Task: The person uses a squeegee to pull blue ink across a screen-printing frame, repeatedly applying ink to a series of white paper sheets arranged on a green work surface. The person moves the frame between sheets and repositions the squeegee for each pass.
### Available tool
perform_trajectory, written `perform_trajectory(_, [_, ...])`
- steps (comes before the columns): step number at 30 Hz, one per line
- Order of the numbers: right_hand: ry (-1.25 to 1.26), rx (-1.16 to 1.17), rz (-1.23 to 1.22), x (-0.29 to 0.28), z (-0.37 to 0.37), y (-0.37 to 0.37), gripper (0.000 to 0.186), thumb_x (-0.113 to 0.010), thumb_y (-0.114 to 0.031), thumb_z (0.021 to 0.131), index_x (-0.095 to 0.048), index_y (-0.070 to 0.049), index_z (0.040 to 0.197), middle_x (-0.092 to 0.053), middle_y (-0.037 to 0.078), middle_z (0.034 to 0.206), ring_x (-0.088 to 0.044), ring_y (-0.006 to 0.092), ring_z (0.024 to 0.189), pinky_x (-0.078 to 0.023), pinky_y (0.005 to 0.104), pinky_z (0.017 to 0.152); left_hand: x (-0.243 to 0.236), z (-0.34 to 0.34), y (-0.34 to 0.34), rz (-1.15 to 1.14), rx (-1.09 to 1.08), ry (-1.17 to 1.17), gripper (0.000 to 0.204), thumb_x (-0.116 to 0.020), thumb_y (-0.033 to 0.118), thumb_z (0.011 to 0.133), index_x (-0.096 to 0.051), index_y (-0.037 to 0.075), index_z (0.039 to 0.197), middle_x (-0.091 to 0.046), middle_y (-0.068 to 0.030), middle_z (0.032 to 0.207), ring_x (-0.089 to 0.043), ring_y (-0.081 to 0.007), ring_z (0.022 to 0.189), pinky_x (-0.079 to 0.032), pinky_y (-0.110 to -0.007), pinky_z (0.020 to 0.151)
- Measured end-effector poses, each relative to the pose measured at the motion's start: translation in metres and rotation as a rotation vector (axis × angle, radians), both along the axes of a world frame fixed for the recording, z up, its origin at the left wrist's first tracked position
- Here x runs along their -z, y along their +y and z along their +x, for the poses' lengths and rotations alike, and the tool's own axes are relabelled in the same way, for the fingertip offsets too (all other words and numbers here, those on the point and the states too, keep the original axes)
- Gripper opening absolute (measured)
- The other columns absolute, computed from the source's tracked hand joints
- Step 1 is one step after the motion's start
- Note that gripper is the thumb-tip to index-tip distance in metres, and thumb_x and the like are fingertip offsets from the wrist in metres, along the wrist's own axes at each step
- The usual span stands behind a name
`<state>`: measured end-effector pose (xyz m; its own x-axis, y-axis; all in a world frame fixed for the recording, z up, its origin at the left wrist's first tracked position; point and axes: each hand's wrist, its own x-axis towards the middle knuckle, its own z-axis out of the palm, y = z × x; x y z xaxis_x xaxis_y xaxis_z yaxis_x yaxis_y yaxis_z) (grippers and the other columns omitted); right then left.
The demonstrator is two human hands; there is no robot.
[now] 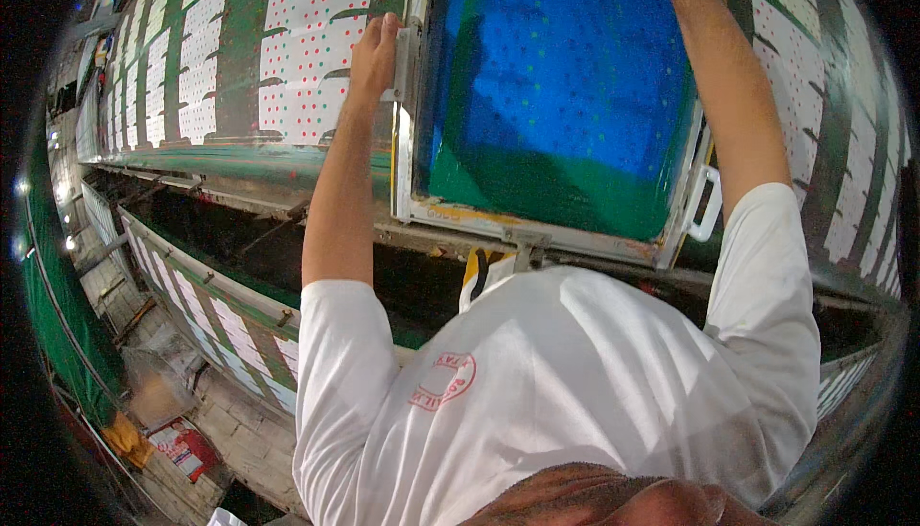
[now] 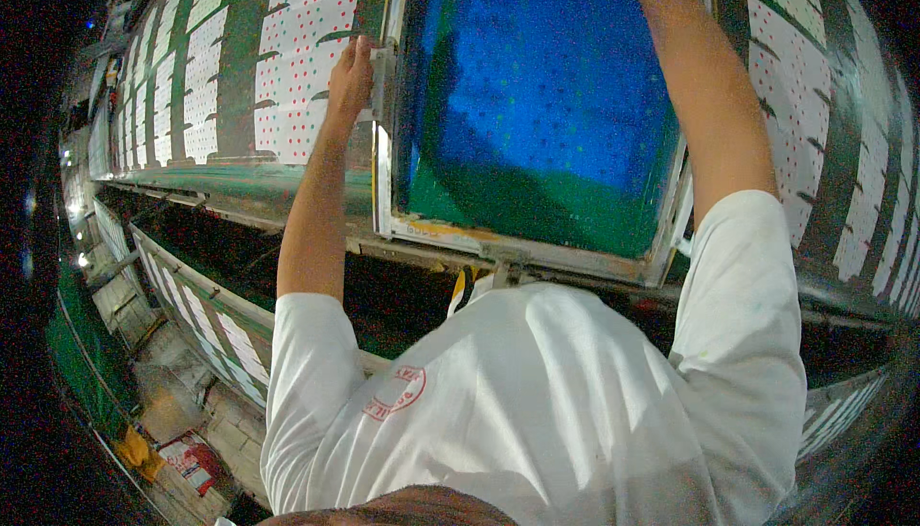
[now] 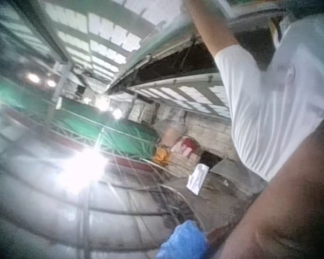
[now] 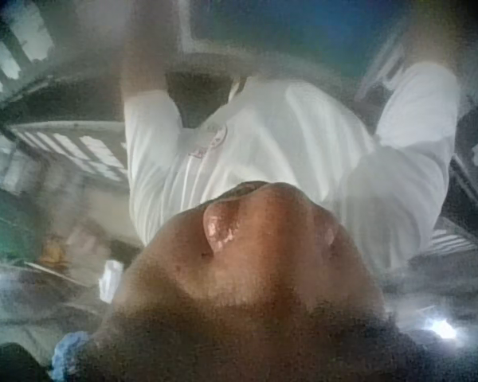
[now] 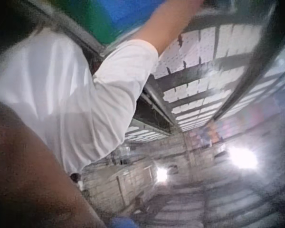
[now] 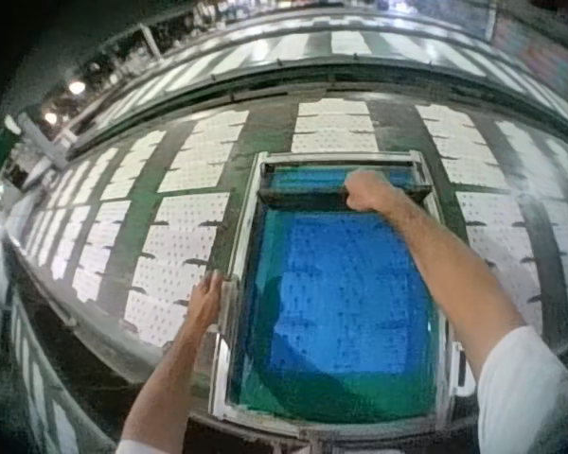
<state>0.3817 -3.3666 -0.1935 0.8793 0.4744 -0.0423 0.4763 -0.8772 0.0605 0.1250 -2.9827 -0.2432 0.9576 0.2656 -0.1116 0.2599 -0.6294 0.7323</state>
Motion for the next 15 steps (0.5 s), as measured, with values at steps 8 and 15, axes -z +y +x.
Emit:
perform_trajectory(8, [0.175,0.008,0.025,-0.022,-0.238,0.006,0.033,-0.067,-0.010,0.082,-0.076,-0.016,0.113,-0.075,0.015,0.103,-0.072,0.0383,0.097,-0.059,0.0530,0.083,0.001,0.000,0.001,-0.024,0.036,-0.031,0.071,-0.031,0.064,0.107,-0.070,0.006,0.117,-0.070,-0.0263,0.118,-0.063,-0.0448,0.118,-0.045,-0.048,0.102])
perform_trajectory(15, [0.244,0.148,0.129,-0.033,-0.436,0.020,0.032,-0.071,-0.006,0.078,-0.075,-0.011,0.110,-0.074,0.012,0.102,-0.073,0.0333,0.095,-0.060,0.0496,0.080,0.009,-0.005,0.006,-0.050,0.019,-0.021,0.074,-0.029,0.067,0.105,-0.069,0.007,0.122,-0.069,-0.0272,0.121,-0.061,-0.0460,0.122,-0.044,-0.051,0.105])
